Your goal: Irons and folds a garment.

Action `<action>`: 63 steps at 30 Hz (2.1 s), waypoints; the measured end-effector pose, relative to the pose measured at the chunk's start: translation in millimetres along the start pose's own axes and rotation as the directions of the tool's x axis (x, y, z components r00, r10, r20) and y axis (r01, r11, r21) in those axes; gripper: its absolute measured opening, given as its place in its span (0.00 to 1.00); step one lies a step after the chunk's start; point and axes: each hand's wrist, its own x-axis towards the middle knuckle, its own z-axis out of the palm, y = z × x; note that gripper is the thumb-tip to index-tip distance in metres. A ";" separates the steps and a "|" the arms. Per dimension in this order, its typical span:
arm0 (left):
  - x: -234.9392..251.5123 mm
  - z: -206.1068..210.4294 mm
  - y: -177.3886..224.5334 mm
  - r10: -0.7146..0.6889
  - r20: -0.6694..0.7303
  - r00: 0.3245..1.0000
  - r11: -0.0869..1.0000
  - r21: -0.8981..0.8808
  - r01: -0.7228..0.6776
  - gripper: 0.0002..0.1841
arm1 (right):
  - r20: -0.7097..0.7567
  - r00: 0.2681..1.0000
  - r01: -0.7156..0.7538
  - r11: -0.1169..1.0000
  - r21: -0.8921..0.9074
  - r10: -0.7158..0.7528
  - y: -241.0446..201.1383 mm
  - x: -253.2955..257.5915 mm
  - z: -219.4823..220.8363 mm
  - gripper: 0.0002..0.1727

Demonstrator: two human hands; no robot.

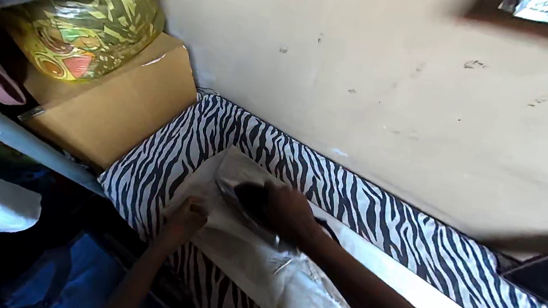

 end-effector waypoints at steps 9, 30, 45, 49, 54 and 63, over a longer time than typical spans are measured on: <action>-11.0 11.0 -23.6 0.132 -0.089 0.987 0.990 0.059 -0.128 0.24 | 0.025 0.993 -0.112 0.988 -0.102 0.115 55.2 -62.8 46.1 0.18; -50.8 -4.6 -19.9 0.289 -0.301 0.909 0.934 0.297 -0.198 0.21 | -0.047 0.999 -0.010 0.998 -0.055 0.007 -9.4 40.6 17.9 0.16; -84.4 9.3 -23.0 0.573 -0.337 0.747 0.751 0.582 -0.313 0.15 | -0.020 0.990 -0.140 0.990 -0.023 0.140 11.5 18.2 12.2 0.20; -37.8 72.0 -54.4 0.675 -0.210 0.708 0.621 0.680 -0.390 0.27 | 0.014 0.997 -0.079 0.993 -0.090 0.080 6.1 20.4 7.8 0.18; -12.9 94.7 -91.4 0.734 -0.283 0.618 0.582 0.731 -0.356 0.31 | -0.124 0.991 -0.052 0.997 -0.065 0.043 4.1 100.8 -17.1 0.17; -12.4 88.6 -92.1 0.747 -0.272 0.606 0.559 0.750 -0.353 0.32 | -0.171 0.985 -0.023 0.997 0.078 0.036 5.2 105.8 -22.0 0.16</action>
